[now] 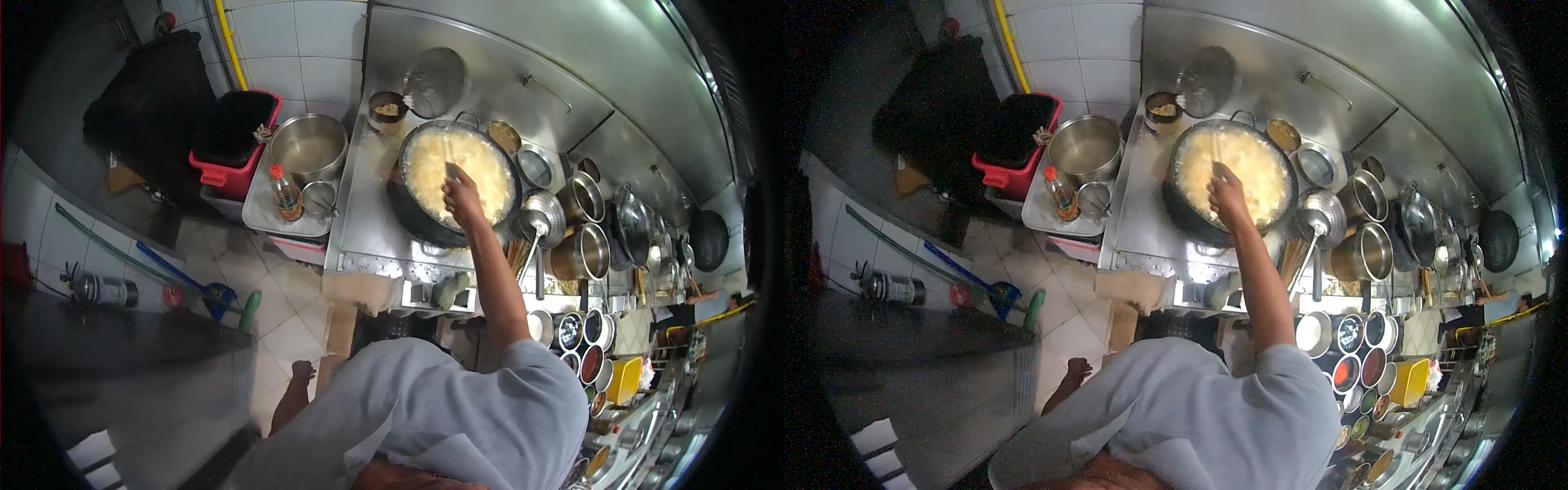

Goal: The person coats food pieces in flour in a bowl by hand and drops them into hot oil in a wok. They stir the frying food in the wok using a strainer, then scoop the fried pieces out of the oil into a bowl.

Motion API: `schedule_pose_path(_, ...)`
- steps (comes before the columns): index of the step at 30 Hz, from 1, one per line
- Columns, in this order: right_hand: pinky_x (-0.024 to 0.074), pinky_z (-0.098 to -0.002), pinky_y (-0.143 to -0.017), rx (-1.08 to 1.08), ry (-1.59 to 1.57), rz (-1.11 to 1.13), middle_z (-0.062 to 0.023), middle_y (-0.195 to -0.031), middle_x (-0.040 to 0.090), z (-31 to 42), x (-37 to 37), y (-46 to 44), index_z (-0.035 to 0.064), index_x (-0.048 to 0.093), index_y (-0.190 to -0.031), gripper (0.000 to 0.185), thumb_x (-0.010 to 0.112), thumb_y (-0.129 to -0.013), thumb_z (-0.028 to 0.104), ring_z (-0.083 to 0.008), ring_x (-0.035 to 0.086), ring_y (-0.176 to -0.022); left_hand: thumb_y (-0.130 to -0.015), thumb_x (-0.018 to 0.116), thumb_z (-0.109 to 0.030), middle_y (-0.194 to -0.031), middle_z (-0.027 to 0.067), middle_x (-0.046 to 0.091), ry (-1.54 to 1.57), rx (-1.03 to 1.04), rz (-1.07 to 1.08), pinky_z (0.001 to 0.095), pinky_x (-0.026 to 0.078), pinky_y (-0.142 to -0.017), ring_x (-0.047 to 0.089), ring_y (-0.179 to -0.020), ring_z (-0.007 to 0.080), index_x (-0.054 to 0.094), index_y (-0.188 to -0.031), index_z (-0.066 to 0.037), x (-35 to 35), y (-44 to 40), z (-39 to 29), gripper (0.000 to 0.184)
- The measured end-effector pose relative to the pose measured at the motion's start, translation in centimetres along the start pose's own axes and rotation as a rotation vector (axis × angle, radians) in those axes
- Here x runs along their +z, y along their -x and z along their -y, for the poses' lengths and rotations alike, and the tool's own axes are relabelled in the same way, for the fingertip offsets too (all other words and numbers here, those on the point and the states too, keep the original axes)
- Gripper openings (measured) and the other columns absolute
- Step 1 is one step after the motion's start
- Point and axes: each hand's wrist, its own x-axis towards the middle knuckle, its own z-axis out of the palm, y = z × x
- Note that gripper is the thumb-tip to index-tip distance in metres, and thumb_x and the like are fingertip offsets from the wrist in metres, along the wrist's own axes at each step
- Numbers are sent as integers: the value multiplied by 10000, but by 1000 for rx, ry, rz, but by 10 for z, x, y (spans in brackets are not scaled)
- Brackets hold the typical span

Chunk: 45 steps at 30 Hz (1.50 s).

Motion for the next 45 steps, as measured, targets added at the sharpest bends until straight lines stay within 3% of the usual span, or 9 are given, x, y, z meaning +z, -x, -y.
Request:
schedule_pose_path(4,539,-457,-632,-815,1056,-184,-292,-902,660,-73,-13,-164,68,558,-1282,411,481,-879,68,-391,669,-713,-908,421,-121,-869,172,626,-215,44,-147,460,562,-607,680,-771,334,605,-905,-17,20,15,-2,212)
schedule_pose_path(6,526,-483,-797,-548,1205,-66,-361,-1017,614,-54,-3,-169,44,560,-1270,420,456,-863,42,-462,650,-920,-907,429,-127,-846,168,622,-198,48,-142,452,562,-597,679,-753,326,608,-891,-20,27,10,3,209)
schedule_pose_path(11,524,-464,-772,-558,1065,-138,-325,-1015,640,-25,-25,-104,60,554,-1285,439,488,-851,48,-435,659,-926,-906,448,-141,-790,156,614,-8,46,-120,431,561,-573,677,-706,305,613,-857,-28,53,10,26,206)
schedule_pose_path(23,441,-547,-766,-308,1407,-350,-340,-871,611,60,-270,98,188,291,-1511,739,453,-825,-33,-477,622,-840,-901,482,-125,-785,134,645,-1244,483,-12,397,557,-542,688,-675,258,639,-839,-20,105,19,8,198)
schedule_pose_path(27,454,-502,-808,-307,1389,-289,-342,-951,616,62,-315,96,156,349,-1488,679,441,-834,-3,-461,635,-887,-893,504,-97,-773,121,653,-1020,625,-31,362,544,-502,688,-657,225,647,-834,-26,110,4,-19,170)
schedule_pose_path(29,446,-563,-732,-384,1372,-255,-332,-842,604,57,-332,88,130,350,-1476,734,468,-768,-24,-487,615,-784,-884,505,-64,-751,117,640,-276,193,-197,352,522,-468,675,-630,211,617,-814,-27,122,-27,-16,137)
schedule_pose_path(36,508,-423,-831,-486,1311,-39,-303,-1049,652,46,-407,26,90,458,-1421,589,530,-837,74,-371,677,-955,-882,515,-90,-711,117,626,-170,172,-285,356,495,-444,640,-569,229,611,-813,-13,151,12,-24,141)
schedule_pose_path(40,480,-343,-753,-28,1216,88,-162,-966,635,90,-390,35,95,454,-1432,538,537,-901,96,-213,610,-814,-875,563,-163,-760,107,649,-181,31,-334,410,531,-604,670,-713,275,660,-886,-80,148,19,14,128)
schedule_pose_path(45,346,-270,-406,109,1069,171,25,-597,466,119,-389,22,198,459,-1451,494,511,-963,146,-80,412,-459,-799,614,-188,-732,123,676,-1353,418,-242,447,531,-607,679,-673,300,690,-806,-94,141,30,73,121)
